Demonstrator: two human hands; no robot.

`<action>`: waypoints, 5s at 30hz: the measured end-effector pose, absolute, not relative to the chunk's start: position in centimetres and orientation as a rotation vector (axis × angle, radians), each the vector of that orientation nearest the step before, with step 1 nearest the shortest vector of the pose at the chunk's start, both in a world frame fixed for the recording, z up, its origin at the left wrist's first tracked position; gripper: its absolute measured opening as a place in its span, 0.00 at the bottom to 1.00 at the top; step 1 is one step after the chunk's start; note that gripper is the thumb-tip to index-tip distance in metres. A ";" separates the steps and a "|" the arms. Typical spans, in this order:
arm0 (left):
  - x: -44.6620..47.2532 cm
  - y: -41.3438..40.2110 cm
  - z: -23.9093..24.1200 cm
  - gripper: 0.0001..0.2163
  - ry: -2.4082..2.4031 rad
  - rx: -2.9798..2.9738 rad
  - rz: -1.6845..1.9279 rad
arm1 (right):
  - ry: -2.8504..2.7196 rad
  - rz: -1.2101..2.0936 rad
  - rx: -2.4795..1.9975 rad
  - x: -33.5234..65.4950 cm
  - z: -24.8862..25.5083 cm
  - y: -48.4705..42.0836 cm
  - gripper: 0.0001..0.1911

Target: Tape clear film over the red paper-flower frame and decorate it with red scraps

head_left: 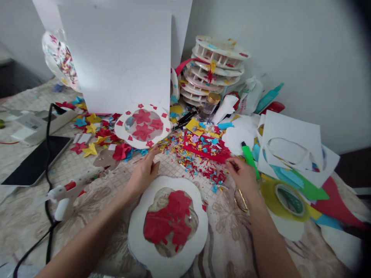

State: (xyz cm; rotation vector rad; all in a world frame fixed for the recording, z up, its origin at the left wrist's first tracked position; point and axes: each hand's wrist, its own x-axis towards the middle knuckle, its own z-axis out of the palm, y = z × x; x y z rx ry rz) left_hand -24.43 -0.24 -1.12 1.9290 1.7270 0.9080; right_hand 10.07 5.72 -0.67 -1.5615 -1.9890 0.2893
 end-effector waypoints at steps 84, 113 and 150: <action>-24.7 -0.2 -1.9 0.11 1.657 1.978 0.801 | -1.995 0.241 -1.495 7.0 1.9 8.7 0.08; -24.9 0.1 -2.0 0.13 1.626 1.916 0.790 | -2.343 0.212 -1.327 4.2 -1.5 7.1 0.13; -20.4 5.8 -2.2 0.11 1.119 2.477 0.835 | -2.414 0.334 -1.196 5.8 0.5 6.8 0.15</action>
